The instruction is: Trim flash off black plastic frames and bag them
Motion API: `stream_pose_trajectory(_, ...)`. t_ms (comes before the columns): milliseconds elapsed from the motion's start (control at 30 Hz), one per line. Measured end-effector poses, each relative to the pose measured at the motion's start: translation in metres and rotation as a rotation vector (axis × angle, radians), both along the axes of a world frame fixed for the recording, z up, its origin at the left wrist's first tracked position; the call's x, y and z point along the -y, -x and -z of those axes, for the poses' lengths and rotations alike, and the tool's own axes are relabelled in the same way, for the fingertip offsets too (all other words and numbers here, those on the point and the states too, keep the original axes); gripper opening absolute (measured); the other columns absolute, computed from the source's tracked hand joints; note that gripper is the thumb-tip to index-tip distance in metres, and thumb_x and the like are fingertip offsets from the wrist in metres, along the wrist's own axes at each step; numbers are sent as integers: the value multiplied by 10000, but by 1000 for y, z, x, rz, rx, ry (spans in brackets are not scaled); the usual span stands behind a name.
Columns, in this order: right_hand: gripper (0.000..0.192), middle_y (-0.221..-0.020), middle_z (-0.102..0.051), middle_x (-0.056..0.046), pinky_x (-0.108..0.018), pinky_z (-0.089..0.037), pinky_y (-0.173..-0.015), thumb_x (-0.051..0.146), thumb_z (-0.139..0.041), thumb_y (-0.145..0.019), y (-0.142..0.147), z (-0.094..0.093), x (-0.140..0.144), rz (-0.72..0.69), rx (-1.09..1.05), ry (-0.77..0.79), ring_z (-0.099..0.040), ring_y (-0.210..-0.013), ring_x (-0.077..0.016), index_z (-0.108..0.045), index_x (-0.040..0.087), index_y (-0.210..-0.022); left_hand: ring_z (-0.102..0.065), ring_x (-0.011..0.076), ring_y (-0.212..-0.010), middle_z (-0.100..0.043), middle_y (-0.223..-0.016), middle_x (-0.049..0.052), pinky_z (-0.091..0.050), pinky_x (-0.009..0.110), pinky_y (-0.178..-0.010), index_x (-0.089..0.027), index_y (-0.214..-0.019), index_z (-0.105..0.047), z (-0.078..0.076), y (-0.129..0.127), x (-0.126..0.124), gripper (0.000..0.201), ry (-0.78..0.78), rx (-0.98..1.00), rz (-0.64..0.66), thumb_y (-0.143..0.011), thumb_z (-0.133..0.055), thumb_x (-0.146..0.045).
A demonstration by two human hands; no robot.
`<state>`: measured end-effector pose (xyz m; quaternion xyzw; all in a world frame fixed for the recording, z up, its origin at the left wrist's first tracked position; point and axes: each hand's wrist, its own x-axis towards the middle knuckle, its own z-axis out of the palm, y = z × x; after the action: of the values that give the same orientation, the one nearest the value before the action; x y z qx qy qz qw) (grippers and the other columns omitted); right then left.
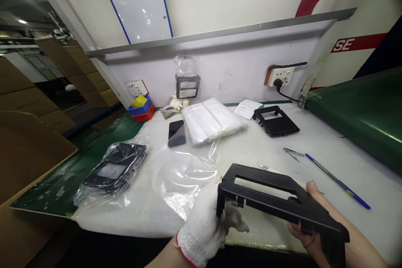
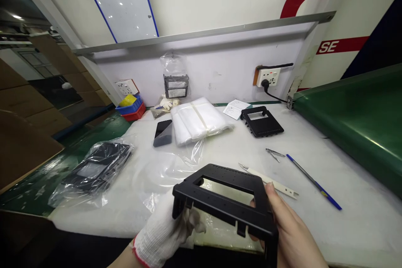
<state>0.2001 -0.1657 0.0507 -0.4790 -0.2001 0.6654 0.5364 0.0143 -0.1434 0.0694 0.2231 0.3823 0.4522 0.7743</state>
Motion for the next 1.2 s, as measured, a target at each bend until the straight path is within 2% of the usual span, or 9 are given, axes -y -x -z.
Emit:
stream_pose_trajectory(133, 280, -590, -577, -21, -286, -439, -394, 515, -624, -695, 11, -25, 3, 93, 90, -196, -521, -475, -178, -644, 271, -832, -561, 109, -540, -599, -681, 40, -437, 206, -489, -116, -787, -597, 11, 9, -6, 230, 117, -25, 171, -711, -626, -331)
stream_pose_trajectory(233, 362, -656, -605, -12, -270, -455, -438, 462, -622, -735, 17, -37, 4, 26, 72, -232, -537, -496, -161, -575, 292, -1051, -576, 111, -558, -636, -816, 53, -426, 205, -494, -136, -886, -604, 19, 16, -8, 244, 103, -17, 235, -656, -651, -198)
stream_pose_trajectory(367, 333, -780, -647, -33, -283, -504, -595, 444, -589, -786, 23, -41, 3, -90, 85, -274, -605, -659, -174, -536, 279, -1071, -541, 105, -538, -579, -681, 8, -402, 206, -518, -151, -814, -597, 24, 24, -8, 239, 97, 282, 312, -622, -650, -284)
stream_pose_trajectory(433, 299, -757, -647, -29, -286, -510, -622, 439, -574, -799, 26, -41, 1, -140, 98, -330, -606, -664, -171, -545, 280, -1050, -537, 116, -569, -559, -649, 13, -401, 214, -549, -145, -841, -598, 24, 27, -9, 285, 44, 313, 324, -672, -620, -374)
stream_pose_trajectory(533, 260, -661, -622, -4, -280, -517, -601, 432, -549, -816, 25, -38, -3, -198, 138, -388, -592, -602, -161, -559, 301, -1041, -570, 159, -656, -612, -751, 59, -439, 275, -632, -143, -1044, -566, 26, 32, -9, 370, -151, 77, 258, -760, -572, -379)
stream_pose_trajectory(667, 275, -789, -650, -13, -279, -535, -661, 416, -550, -820, 13, -28, -7, -179, 341, -448, -617, -705, -174, -576, 325, -1078, -514, 109, -524, -547, -541, -2, -472, 300, -655, -110, -1099, -514, 22, 42, -10, 396, -312, -186, 164, -805, -552, -372)
stream_pose_trajectory(767, 291, -993, -645, -24, -268, -533, -729, 411, -559, -813, 3, -17, -8, -106, 497, -474, -612, -843, -185, -591, 325, -1090, -517, 104, -477, -503, -464, -33, -445, 221, -545, -117, -1072, -484, 13, 47, -10, 420, -342, -230, 152, -788, -572, -414)
stream_pose_trajectory(900, 305, -1074, -632, -29, -259, -527, -775, 417, -550, -818, -3, -6, -10, -120, 577, -487, -594, -951, -204, -600, 315, -1101, -517, 108, -423, -485, -451, -49, -398, 179, -432, -155, -1056, -451, 6, 47, -7, 374, -335, -239, 184, -820, -519, -437)
stream_pose_trajectory(1200, 346, -1118, -637, -49, -327, -537, -799, 443, -540, -808, 3, -7, -12, -50, 617, -440, -590, -1021, -263, -619, 277, -1102, -548, 86, -506, -585, -666, -6, -439, 187, -487, -203, -1095, -452, -1, 41, 5, 357, -364, -420, 192, -853, -473, -465)
